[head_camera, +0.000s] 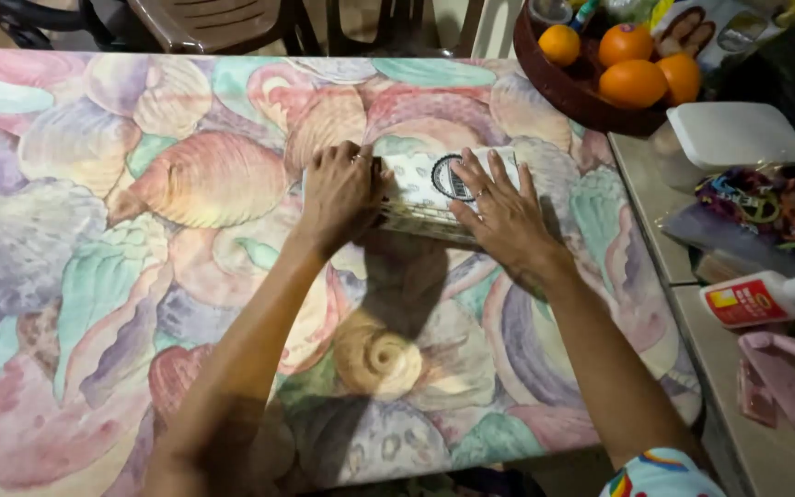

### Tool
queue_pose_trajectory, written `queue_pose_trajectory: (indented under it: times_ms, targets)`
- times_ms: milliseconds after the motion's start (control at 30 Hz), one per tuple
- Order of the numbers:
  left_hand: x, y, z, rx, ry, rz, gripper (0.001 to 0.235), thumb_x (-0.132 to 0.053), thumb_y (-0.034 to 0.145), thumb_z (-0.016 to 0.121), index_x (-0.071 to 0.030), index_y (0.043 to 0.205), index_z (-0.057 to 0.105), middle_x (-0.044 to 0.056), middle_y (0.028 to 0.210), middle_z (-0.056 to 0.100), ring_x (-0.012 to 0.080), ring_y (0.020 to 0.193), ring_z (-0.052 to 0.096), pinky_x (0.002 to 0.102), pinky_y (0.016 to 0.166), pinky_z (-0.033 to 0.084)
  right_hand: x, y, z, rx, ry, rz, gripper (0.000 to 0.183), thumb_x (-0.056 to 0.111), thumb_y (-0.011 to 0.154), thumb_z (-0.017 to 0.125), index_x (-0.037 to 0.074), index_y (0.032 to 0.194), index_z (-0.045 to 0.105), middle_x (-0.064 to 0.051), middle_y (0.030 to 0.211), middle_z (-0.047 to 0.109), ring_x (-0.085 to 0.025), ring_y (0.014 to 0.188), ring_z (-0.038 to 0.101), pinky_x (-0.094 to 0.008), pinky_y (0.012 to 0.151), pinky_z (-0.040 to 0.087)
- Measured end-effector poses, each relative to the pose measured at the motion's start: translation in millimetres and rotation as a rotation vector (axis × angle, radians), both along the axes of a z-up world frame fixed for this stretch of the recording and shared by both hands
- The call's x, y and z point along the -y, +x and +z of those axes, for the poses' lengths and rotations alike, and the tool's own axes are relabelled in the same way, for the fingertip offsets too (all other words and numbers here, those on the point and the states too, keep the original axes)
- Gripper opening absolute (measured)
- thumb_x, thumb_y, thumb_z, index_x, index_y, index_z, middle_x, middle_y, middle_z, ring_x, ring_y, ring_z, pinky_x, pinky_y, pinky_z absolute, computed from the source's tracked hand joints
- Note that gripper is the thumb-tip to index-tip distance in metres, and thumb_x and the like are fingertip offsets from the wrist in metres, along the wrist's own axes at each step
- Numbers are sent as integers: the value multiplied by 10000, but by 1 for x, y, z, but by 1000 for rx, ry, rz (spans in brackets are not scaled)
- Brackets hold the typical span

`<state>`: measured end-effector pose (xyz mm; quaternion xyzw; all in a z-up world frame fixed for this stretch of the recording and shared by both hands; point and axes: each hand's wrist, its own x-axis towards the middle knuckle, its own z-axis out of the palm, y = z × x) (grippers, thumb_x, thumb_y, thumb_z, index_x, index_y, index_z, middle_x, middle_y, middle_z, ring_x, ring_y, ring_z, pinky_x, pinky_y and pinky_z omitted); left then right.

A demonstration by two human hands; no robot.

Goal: The person folds flat paper packages into triangular containers on a table. They repeatedly pick up a flat sheet, fold the sides to form a pointed pouch, and place the finished package on a growing stack. The process is repeated for multiple identical packages.

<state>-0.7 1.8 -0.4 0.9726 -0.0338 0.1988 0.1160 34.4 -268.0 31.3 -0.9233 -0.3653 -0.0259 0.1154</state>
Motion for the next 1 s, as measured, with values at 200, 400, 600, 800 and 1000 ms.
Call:
queue_pose_trajectory:
  times_ms: [200,400,600,800,1000]
  targets:
    - [-4,7,-8,-17,44,44,502,-506,879,661,-110,1184,711,155,1120,635,375,1065,624,523,956,442,2,-8,9,24,-25,4,736,678,1075,206,211,1616,379,-142,1684,317,-479,1526,251,-765,1161,82]
    - [-6,9,7,-36,50,28,483,-466,857,677,-78,1142,714,143,1162,573,374,1147,563,498,947,412,17,-6,1,143,33,63,716,695,1058,353,209,1562,497,-176,1590,473,-486,1463,392,-772,1142,155]
    - [0,-14,38,-49,18,-27,757,-642,682,783,-23,1105,674,142,1181,527,370,1212,455,568,1043,353,29,6,-26,291,140,96,513,548,1019,595,280,1456,628,-68,1461,643,-385,1349,580,-680,1152,246]
    - [7,-26,46,-165,87,-97,1339,-886,450,885,-103,1443,446,215,1456,367,425,1352,273,655,1105,230,38,-26,-4,369,213,169,568,-18,807,801,144,1344,712,-90,1364,722,-340,1300,647,-610,1198,295]
    - [28,-131,94,-230,172,-243,1130,-706,472,893,-120,1376,554,194,1275,547,432,1256,496,596,909,500,55,-77,-21,806,272,346,390,184,985,586,201,1347,731,-72,1366,722,-372,1280,639,-607,1091,421]
